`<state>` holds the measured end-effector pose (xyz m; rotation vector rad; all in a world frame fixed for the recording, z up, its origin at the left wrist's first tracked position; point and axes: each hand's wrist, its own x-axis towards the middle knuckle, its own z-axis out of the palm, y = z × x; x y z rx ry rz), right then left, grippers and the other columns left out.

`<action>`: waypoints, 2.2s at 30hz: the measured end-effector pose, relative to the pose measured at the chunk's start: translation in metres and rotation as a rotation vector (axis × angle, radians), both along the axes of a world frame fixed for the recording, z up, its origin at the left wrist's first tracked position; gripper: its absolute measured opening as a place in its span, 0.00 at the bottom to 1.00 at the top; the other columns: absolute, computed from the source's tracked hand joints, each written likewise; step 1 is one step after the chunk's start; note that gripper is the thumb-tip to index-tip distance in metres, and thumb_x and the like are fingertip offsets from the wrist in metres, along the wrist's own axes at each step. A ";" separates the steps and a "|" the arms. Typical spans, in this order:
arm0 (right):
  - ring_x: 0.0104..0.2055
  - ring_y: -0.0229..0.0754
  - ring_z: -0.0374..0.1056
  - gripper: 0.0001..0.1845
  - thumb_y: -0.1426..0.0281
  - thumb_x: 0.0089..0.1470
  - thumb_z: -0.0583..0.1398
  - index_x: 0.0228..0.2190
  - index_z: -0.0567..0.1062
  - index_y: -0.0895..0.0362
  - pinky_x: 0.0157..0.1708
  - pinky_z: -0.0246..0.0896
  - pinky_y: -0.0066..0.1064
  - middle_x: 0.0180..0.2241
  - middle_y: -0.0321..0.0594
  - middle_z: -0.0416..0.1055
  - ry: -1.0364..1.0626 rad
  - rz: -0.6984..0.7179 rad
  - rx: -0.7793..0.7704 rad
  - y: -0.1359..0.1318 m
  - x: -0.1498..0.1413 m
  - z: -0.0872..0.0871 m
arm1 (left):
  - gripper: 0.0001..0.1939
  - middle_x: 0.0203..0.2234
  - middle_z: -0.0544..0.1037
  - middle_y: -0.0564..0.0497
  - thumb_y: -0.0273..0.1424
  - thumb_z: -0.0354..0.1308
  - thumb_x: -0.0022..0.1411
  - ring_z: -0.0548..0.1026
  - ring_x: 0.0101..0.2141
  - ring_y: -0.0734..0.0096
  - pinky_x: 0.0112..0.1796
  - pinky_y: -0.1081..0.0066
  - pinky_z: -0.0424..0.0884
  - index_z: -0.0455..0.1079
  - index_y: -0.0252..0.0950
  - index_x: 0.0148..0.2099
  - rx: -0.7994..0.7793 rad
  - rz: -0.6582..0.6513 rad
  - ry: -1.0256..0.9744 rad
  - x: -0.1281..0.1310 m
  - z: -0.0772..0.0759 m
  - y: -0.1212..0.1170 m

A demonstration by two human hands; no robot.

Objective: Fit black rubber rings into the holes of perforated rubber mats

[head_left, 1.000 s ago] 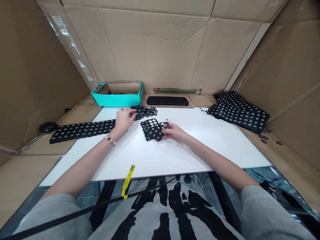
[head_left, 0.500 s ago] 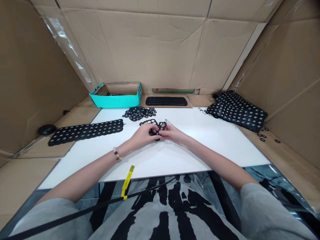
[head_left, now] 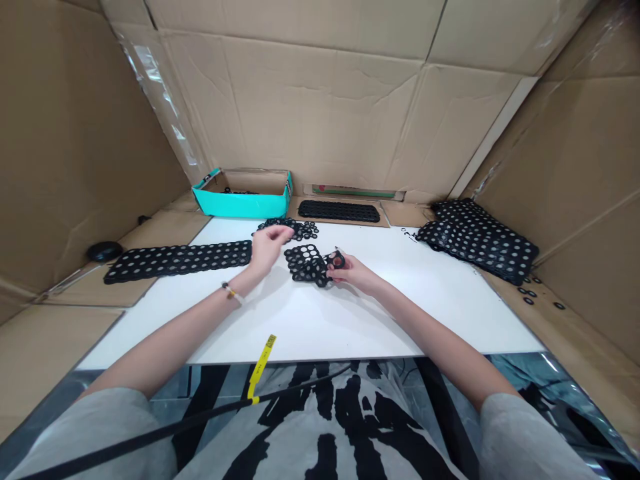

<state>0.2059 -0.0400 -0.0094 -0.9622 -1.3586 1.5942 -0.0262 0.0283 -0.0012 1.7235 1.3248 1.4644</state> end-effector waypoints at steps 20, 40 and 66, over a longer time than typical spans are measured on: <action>0.28 0.35 0.60 0.21 0.77 0.29 0.61 0.32 0.65 0.55 0.29 0.56 0.27 0.25 0.27 0.65 0.054 -0.177 0.013 -0.004 -0.007 -0.008 | 0.16 0.30 0.76 0.49 0.45 0.63 0.56 0.70 0.35 0.61 0.35 0.65 0.64 0.71 0.38 0.36 0.244 -0.404 0.765 0.032 0.016 -0.060; 0.36 0.39 0.69 0.20 0.76 0.30 0.58 0.32 0.64 0.53 0.33 0.61 0.28 0.31 0.30 0.66 0.068 -0.232 -0.022 -0.005 -0.016 -0.010 | 0.18 0.50 0.75 0.39 0.38 0.53 0.63 0.64 0.49 0.45 0.48 0.49 0.60 0.76 0.38 0.51 0.096 0.189 0.640 -0.041 -0.002 0.031; 0.40 0.42 0.72 0.21 0.79 0.29 0.59 0.31 0.64 0.53 0.44 0.63 0.33 0.31 0.30 0.68 0.237 -0.169 -0.099 -0.007 -0.016 -0.006 | 0.20 0.58 0.68 0.44 0.41 0.50 0.65 0.61 0.53 0.46 0.49 0.51 0.58 0.74 0.45 0.55 -0.027 0.206 0.546 -0.045 -0.006 0.041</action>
